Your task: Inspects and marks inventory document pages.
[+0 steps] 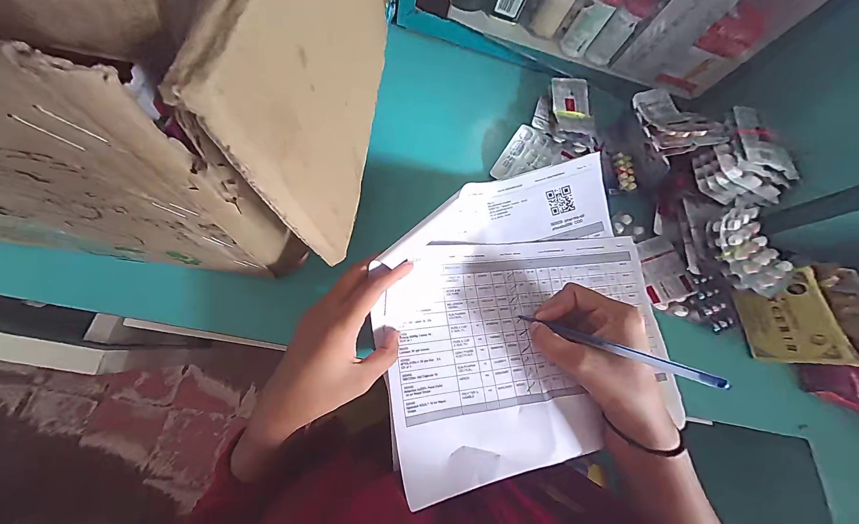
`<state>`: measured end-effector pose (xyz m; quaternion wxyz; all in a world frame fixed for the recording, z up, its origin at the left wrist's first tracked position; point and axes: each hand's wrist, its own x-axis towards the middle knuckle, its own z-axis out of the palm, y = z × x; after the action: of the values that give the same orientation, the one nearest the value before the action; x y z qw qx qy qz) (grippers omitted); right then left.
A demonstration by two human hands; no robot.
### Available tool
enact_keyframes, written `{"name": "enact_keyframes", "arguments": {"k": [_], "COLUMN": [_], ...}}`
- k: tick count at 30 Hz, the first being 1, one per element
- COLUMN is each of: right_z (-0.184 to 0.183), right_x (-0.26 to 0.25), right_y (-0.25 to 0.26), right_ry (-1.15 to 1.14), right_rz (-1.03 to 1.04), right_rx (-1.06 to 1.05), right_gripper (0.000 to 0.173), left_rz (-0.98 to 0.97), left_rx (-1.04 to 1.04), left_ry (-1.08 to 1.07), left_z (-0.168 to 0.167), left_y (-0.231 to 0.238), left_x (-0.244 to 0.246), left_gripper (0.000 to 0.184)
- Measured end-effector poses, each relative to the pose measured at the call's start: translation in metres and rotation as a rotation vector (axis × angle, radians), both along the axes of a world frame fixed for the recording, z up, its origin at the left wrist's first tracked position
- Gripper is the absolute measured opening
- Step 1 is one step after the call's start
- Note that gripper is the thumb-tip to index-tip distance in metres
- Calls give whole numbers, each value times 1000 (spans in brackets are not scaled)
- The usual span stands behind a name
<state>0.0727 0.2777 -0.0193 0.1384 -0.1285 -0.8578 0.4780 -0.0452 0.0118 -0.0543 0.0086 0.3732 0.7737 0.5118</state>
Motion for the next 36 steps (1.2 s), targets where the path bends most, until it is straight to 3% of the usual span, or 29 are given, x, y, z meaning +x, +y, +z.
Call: {"name": "enact_keyframes", "arguments": {"k": [14,20,24,36], "right_z": [5,13,12,7], "right_x": [-1,10,10,4], "right_y": [-2,-10,-10,0], "right_ry": [-7,2,-2,-32], "right_rz": [-64,65,47,-28], "right_rx": [-57,-24,-6,-75], "right_gripper": [14,13,7,12], "left_rz": [-18,-5,36,58], "left_rx": [-9,2,-4,4], "left_ry": [25,-5,14,87], "left_z": [2,4,3,-1], "left_y": [0,3,4,3], "left_x": [-1,0,2,0], "left_gripper": [65,63,63,45]}}
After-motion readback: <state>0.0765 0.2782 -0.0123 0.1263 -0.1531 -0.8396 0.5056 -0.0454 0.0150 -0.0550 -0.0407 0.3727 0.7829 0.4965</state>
